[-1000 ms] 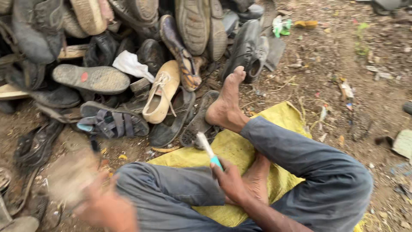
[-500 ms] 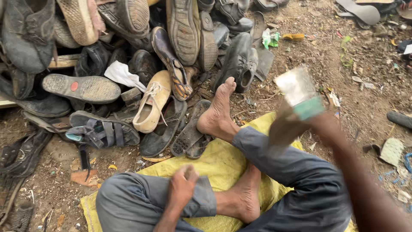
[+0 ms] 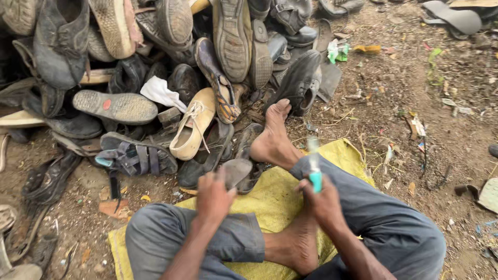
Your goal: The person scrapes and cuts the inner and outer surfaces of a shoe using a utility knife while sitting on a yellow mat on the ground.
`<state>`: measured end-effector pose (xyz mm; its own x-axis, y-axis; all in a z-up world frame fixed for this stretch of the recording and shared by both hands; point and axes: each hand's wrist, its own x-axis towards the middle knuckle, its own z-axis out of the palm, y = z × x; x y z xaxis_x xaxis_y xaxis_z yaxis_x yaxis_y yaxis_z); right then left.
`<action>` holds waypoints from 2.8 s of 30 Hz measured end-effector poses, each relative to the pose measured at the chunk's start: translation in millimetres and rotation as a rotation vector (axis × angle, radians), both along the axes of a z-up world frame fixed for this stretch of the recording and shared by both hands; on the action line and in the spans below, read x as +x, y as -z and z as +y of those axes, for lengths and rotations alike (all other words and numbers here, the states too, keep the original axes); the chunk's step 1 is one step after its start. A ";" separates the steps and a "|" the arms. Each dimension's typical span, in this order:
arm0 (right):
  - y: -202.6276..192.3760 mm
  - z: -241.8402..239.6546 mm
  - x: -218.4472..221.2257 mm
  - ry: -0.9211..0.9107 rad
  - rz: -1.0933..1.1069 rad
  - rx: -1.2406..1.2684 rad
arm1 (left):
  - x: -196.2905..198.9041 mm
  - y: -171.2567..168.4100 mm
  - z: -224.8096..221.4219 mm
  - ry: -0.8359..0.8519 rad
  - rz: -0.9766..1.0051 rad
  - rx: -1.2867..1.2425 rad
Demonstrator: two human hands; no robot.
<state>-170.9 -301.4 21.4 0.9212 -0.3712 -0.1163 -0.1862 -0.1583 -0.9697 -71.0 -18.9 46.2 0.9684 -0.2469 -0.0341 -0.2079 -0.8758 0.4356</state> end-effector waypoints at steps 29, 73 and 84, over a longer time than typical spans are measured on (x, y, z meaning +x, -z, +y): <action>0.8 12.4 9.3 -0.056 0.247 0.443 | -9.4 110.8 -79.7 0.317 -0.542 0.000; 20.3 89.2 17.1 -0.395 0.104 -0.876 | 25.0 66.9 -27.9 0.380 -0.466 -0.077; 35.7 113.3 36.9 -0.386 0.166 -0.910 | 25.1 51.0 -25.3 0.285 -0.382 -0.262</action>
<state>-134.0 -188.2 -14.3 0.9953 -0.0619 -0.0751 -0.0877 -0.9052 -0.4158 -45.9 -44.2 -4.8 0.7933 -0.4546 0.4049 -0.6076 -0.6335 0.4791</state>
